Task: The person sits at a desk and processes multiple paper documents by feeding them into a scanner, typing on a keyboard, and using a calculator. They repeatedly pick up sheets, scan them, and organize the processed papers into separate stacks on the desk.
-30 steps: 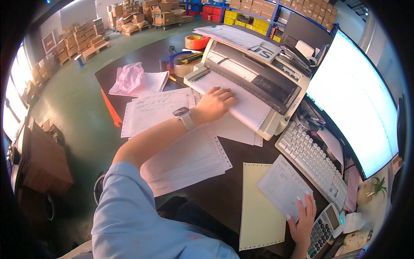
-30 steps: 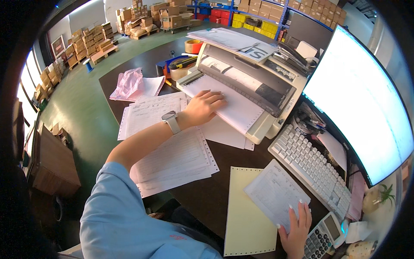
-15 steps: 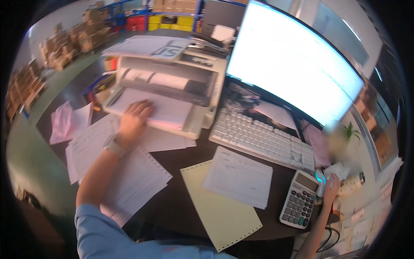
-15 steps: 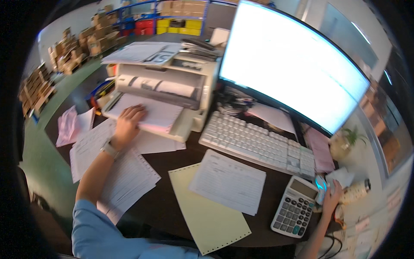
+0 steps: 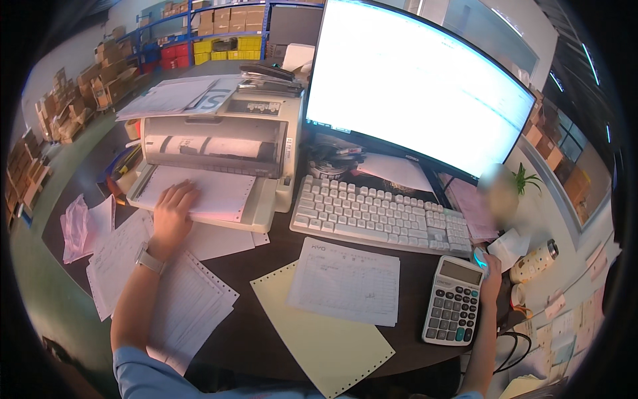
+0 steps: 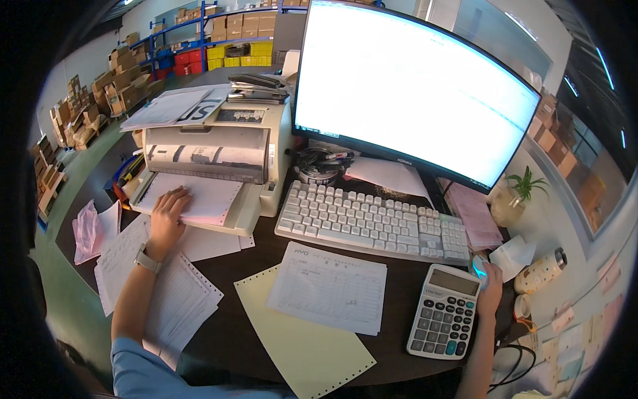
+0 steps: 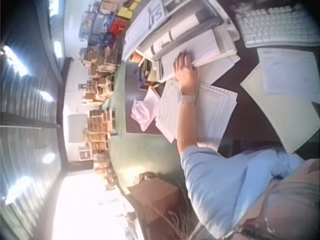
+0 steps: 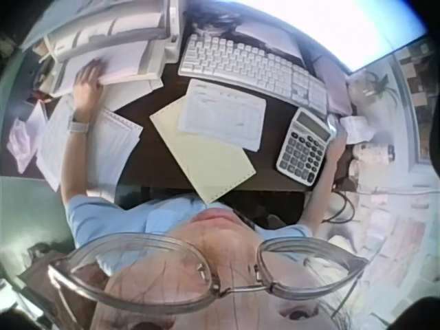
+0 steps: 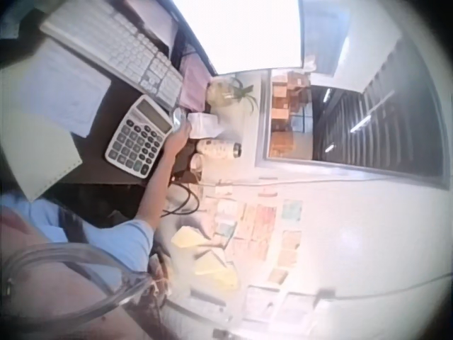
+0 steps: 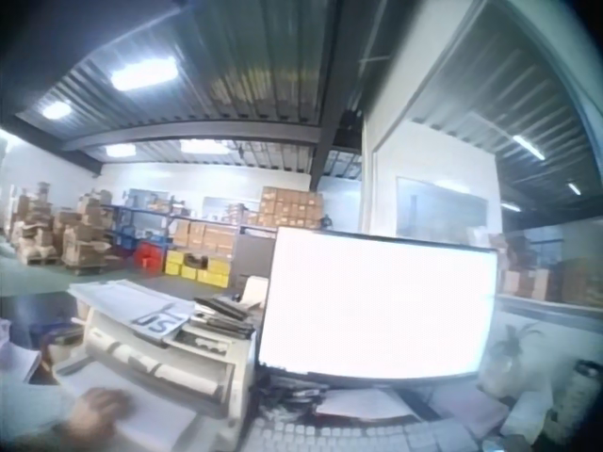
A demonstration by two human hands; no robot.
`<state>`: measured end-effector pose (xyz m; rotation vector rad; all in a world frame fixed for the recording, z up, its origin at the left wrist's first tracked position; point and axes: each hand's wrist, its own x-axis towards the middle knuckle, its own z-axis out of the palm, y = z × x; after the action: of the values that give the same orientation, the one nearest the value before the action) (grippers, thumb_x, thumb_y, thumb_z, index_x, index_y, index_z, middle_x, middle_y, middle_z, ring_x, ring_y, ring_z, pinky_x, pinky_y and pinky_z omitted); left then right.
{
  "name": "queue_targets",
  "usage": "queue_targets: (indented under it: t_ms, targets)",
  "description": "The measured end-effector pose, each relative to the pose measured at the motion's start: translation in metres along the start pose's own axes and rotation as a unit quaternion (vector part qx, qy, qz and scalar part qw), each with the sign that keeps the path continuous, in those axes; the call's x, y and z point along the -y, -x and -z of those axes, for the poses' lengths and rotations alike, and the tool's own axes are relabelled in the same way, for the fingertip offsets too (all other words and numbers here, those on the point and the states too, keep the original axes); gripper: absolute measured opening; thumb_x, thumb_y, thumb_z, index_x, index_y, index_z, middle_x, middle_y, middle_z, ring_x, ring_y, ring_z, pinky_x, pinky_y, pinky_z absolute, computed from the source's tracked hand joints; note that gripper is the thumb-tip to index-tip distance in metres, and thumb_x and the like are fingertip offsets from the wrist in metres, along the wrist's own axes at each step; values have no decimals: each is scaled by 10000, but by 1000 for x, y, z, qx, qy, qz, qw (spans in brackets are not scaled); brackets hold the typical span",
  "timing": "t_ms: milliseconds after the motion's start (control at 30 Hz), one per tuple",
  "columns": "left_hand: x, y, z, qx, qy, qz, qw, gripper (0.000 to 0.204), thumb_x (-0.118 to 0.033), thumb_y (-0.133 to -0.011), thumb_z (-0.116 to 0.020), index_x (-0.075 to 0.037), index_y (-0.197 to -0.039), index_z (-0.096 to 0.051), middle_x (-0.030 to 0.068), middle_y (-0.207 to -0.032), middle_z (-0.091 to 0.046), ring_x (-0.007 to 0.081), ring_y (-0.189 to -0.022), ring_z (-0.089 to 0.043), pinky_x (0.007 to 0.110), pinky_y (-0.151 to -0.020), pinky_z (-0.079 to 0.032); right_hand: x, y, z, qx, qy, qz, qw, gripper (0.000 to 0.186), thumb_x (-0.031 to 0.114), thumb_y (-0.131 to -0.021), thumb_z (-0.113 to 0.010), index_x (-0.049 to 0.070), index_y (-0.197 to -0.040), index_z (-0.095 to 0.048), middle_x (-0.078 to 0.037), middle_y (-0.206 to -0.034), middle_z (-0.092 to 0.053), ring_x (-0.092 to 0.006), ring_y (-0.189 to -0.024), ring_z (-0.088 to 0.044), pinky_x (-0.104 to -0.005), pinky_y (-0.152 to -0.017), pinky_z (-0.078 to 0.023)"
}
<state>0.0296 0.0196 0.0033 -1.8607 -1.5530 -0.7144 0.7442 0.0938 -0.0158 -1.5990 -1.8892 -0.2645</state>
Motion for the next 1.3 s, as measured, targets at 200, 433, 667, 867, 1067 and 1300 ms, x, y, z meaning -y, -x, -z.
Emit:
queue_targets:
  t_ms: [200,433,667,867,1067,1300]
  targets:
    - [-4,-2,2,-2,5,3,1000,448,88,-551,-528,-21,-980,-597,124,-1074,-616,302,-1096,-556,420,-913,-438,4,1,1,-1,1,-15,1000,368,71,-773,-614,50,-1138,-581,-151,-1191,-535,-352,-1093,-517,-380,-925,-413]
    - [-2,-1,3,9,-1,8,1000,470,81,-550,-539,-25,-1005,-595,121,-1089,-611,298,-1110,-549,426,-934,-425,9,0,3,-7,-9,9,1000,368,97,-762,-640,37,-1121,-589,-151,-1171,-554,-350,-1075,-534,-373,-916,-424]
    - [-2,-1,0,19,-11,7,1000,517,73,-562,-553,-44,-1064,-589,124,-1158,-590,294,-1150,-526,450,-969,-394,10,2,6,-15,-19,19,1000,372,124,-749,-670,30,-1102,-597,-157,-1161,-560,-344,-1068,-547,-367,-907,-434]
    - [-6,-1,6,31,-11,17,999,591,65,-560,-568,-46,-1140,-564,136,-1210,-570,299,-1180,-508,452,-991,-382,9,4,5,-12,-40,14,999,374,111,-736,-681,14,-1088,-597,-161,-1142,-567,-342,-1066,-550,-362,-911,-431]
    - [-5,0,6,48,-14,25,998,641,37,-563,-604,-38,-1195,-533,144,-1283,-530,291,-1233,-469,438,-1031,-355,11,3,7,-16,-59,14,998,361,92,-725,-685,3,-1066,-606,-165,-1130,-573,-336,-1057,-559,-354,-907,-433]
    - [-6,-1,6,46,-18,23,999,660,39,-546,-592,-38,-1199,-534,132,-1257,-548,285,-1219,-482,453,-1019,-378,7,4,6,-19,-63,17,998,353,111,-728,-680,5,-1057,-608,-169,-1122,-573,-342,-1042,-564,-361,-901,-438]
